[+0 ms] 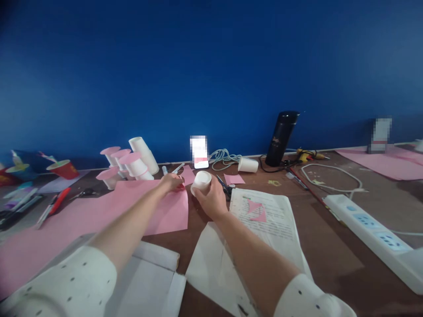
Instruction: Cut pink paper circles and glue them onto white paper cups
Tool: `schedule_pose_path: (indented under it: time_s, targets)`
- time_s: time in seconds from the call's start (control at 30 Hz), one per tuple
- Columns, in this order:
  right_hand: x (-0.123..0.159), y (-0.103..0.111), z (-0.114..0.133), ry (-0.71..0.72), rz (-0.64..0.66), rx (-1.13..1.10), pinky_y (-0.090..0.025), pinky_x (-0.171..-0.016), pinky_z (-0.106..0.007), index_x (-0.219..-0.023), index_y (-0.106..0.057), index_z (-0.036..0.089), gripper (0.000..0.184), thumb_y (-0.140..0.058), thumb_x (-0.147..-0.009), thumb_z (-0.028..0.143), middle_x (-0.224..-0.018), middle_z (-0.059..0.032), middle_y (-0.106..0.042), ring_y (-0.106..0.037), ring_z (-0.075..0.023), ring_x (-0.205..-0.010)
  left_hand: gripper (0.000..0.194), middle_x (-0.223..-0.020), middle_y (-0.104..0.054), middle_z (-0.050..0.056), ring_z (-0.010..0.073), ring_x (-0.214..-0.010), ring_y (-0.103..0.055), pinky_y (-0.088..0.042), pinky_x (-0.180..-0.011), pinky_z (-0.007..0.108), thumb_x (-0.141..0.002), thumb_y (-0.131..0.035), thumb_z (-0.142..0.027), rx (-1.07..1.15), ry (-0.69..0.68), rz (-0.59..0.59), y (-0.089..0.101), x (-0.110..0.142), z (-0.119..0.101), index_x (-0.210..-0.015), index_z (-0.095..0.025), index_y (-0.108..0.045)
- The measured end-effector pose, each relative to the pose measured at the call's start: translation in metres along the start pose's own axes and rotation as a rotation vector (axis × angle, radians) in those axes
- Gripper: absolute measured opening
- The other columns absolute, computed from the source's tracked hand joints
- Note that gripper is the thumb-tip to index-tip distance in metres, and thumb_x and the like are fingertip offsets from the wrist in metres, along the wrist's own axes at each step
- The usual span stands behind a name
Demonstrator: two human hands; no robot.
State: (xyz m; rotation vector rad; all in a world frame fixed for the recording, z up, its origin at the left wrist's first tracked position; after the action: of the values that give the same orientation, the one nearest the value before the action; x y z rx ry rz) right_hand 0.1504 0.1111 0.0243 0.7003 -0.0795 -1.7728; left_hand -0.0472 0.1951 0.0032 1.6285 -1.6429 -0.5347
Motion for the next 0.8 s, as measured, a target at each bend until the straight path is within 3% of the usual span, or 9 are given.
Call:
schedule_pose_path:
  time_s: [0.07, 0.13, 0.27, 0.37, 0.47, 0.53, 0.63, 0.8]
  targets:
    - [-0.001, 0.006, 0.002, 0.019, -0.043, 0.009, -0.048, -0.091, -0.045, -0.128, -0.05, 0.022, 0.06, -0.067, -0.075, 0.045, -0.12, -0.0112, -0.061, -0.058, -0.03, -0.111, 0.037, -0.123, -0.058, 0.01, 0.0224, -0.103, -0.06, -0.053, -0.086, 0.044, -0.09, -0.057, -0.035, 0.088, 0.019, 0.059, -0.01, 0.002, -0.006, -0.123, -0.017, -0.056]
    - [-0.002, 0.012, 0.004, 0.041, -0.081, 0.027, -0.046, -0.094, -0.047, -0.128, -0.049, 0.02, 0.061, -0.067, -0.075, 0.043, -0.121, -0.0129, -0.061, -0.057, -0.0312, -0.112, 0.037, -0.123, -0.058, 0.011, 0.0222, -0.103, -0.06, -0.053, -0.086, 0.044, -0.091, -0.057, -0.035, 0.15, -0.002, 0.084, -0.017, 0.007, -0.015, -0.122, -0.017, -0.056]
    - [-0.001, 0.019, 0.013, 0.118, -0.144, 0.041, -0.045, -0.097, -0.049, -0.129, -0.048, 0.018, 0.06, -0.066, -0.076, 0.039, -0.124, -0.0155, -0.059, -0.055, -0.0322, -0.116, 0.032, -0.095, -0.07, 0.013, 0.0184, -0.082, -0.067, -0.055, -0.075, 0.034, -0.09, -0.055, -0.039, 0.163, -0.093, 0.042, -0.014, 0.019, -0.031, -0.102, -0.012, -0.064]
    - [0.0, 0.02, 0.013, 0.122, -0.156, 0.045, -0.046, -0.096, -0.048, -0.13, -0.047, 0.017, 0.062, -0.067, -0.076, 0.039, -0.125, -0.0162, -0.058, -0.054, -0.0324, -0.117, 0.032, -0.093, -0.071, 0.011, 0.0215, -0.084, -0.067, -0.054, -0.078, 0.035, -0.087, -0.054, -0.044, 0.026, -0.143, -0.039, 0.005, 0.029, -0.03, -0.098, -0.016, -0.065]
    - [0.001, 0.019, 0.011, 0.106, -0.146, 0.045, -0.046, -0.096, -0.049, -0.13, -0.047, 0.018, 0.062, -0.067, -0.075, 0.038, -0.124, -0.0155, -0.059, -0.055, -0.0326, -0.116, 0.021, -0.106, -0.069, 0.013, 0.0301, -0.101, -0.063, -0.048, -0.09, 0.044, -0.084, -0.055, -0.031, -0.184, -0.198, -0.128, 0.026, 0.046, -0.02, -0.095, -0.018, -0.067]
    - [0.002, 0.016, 0.012, 0.117, -0.129, 0.032, -0.046, -0.097, -0.049, -0.129, -0.048, 0.018, 0.059, -0.066, -0.075, 0.037, -0.123, -0.0151, -0.059, -0.055, -0.0326, -0.115, 0.019, -0.106, -0.068, 0.017, 0.0352, -0.104, -0.061, -0.046, -0.09, 0.047, -0.081, -0.056, -0.025, -0.31, -0.208, -0.126, 0.03, 0.061, -0.008, -0.093, -0.016, -0.068]
    - [0.004, 0.013, 0.016, 0.165, -0.1, 0.003, -0.044, -0.1, -0.051, -0.128, -0.048, 0.019, 0.058, -0.066, -0.076, 0.036, -0.124, -0.0157, -0.058, -0.054, -0.0333, -0.116, 0.016, -0.102, -0.066, 0.019, 0.0382, -0.105, -0.06, -0.045, -0.09, 0.048, -0.078, -0.059, -0.021, -0.446, -0.233, -0.079, 0.02, 0.086, 0.007, -0.086, -0.014, -0.07]
    - [0.007, 0.007, 0.022, 0.206, -0.041, -0.01, -0.042, -0.102, -0.051, -0.129, -0.047, 0.017, 0.057, -0.065, -0.078, 0.035, -0.128, -0.0173, -0.056, -0.053, -0.0327, -0.119, 0.028, -0.11, -0.061, 0.017, 0.0337, -0.104, -0.059, -0.049, -0.083, 0.041, -0.084, -0.054, -0.031, -0.706, -0.291, -0.046, -0.007, 0.126, 0.011, -0.103, -0.015, -0.067]
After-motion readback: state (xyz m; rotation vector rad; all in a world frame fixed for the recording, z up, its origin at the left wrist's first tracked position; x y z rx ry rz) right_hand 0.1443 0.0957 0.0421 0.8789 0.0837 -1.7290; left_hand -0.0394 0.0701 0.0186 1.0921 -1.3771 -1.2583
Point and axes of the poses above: each hand's wrist, its own x-axis away from the middle knuckle, its own y-axis out of the back of the hand, z = x × y, the point moved 10 cm from there along -x, towards the middle knuckle
